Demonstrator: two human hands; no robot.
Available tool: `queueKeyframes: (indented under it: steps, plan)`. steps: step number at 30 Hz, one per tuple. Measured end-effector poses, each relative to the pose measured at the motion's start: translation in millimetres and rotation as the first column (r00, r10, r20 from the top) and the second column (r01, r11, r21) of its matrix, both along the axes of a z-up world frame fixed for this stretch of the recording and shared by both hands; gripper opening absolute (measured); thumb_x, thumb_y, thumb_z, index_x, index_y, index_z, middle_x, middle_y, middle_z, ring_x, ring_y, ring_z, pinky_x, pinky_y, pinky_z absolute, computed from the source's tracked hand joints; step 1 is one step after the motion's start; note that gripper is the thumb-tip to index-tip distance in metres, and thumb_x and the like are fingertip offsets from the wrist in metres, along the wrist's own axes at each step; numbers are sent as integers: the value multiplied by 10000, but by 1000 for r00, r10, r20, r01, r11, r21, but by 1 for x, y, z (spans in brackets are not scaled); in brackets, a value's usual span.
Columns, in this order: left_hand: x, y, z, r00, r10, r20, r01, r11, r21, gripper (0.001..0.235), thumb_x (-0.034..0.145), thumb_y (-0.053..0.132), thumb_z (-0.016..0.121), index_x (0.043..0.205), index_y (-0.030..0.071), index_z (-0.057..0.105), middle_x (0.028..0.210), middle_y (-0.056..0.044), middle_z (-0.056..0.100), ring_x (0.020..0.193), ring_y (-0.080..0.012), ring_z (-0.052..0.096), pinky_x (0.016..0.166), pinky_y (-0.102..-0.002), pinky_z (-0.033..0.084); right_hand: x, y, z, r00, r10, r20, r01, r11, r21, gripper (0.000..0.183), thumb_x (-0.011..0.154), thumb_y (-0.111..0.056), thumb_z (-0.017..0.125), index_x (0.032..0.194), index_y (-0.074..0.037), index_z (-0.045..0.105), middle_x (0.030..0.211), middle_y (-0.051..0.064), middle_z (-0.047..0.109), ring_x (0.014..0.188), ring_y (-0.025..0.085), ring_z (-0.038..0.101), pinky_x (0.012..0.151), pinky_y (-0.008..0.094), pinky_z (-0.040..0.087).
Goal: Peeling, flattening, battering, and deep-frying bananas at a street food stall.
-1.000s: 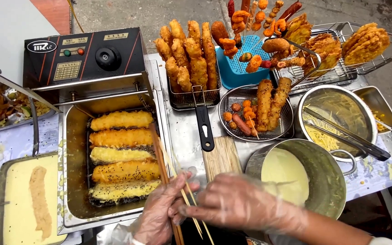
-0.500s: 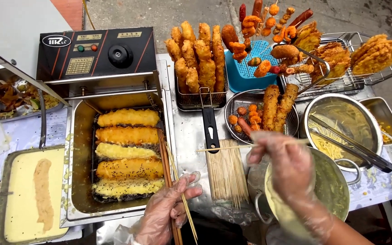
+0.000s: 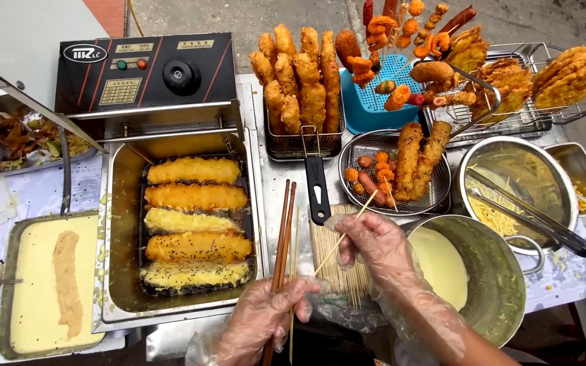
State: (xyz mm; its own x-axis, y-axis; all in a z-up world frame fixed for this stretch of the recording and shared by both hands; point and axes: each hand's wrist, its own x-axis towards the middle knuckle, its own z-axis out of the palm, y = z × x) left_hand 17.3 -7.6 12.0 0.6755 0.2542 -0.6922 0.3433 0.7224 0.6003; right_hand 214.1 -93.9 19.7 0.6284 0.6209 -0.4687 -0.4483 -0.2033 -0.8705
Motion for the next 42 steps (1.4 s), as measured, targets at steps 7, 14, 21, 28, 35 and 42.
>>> queueKeyframes:
  steps: [7,14,21,28,35,42]
  plan:
    - [2,3,15,999,-38,-16,38,998,58,475,930,324,655,1240,-2,807,761,-106,771,339,-75,397,292,-199,364,-3,2,5,998,49,39,-44,993,-113,276,937,-248,726,864,18,726,626,121,659,455,197,558,465,311,472]
    - [-9,6,-12,980,22,199,-51,989,141,450,905,359,631,1123,5,802,1146,-206,847,471,-101,684,293,-178,420,29,-7,-47,999,16,50,-16,1000,1,397,986,-274,641,1312,-47,653,591,41,625,379,123,562,313,225,460]
    - [-8,14,17,975,68,-212,-23,978,207,434,892,434,612,1204,222,828,1152,0,828,402,-76,426,361,-182,382,36,3,-107,975,-13,-224,78,955,285,460,989,-83,537,1425,63,540,771,115,633,402,203,544,318,348,479]
    - [-16,18,22,974,219,-55,-211,970,120,546,867,400,665,1268,60,812,766,-82,715,366,-110,409,348,-209,329,-19,38,10,952,189,241,-29,839,-544,277,982,-369,666,899,-109,714,1050,38,696,888,164,550,755,337,415]
    - [-12,6,-10,974,-66,218,10,969,248,314,888,403,710,884,109,819,862,-112,852,1219,-273,792,1226,-483,385,-23,12,41,890,420,178,-289,820,-493,576,779,-540,616,1138,-142,824,814,70,770,572,157,641,658,313,587]
    - [-3,8,21,993,-103,-60,113,973,200,445,820,457,697,1008,103,892,915,-93,902,1291,-268,780,1222,-489,360,-35,5,-4,975,188,117,-202,971,127,168,894,-134,789,785,-16,738,614,74,653,464,128,541,412,234,464]
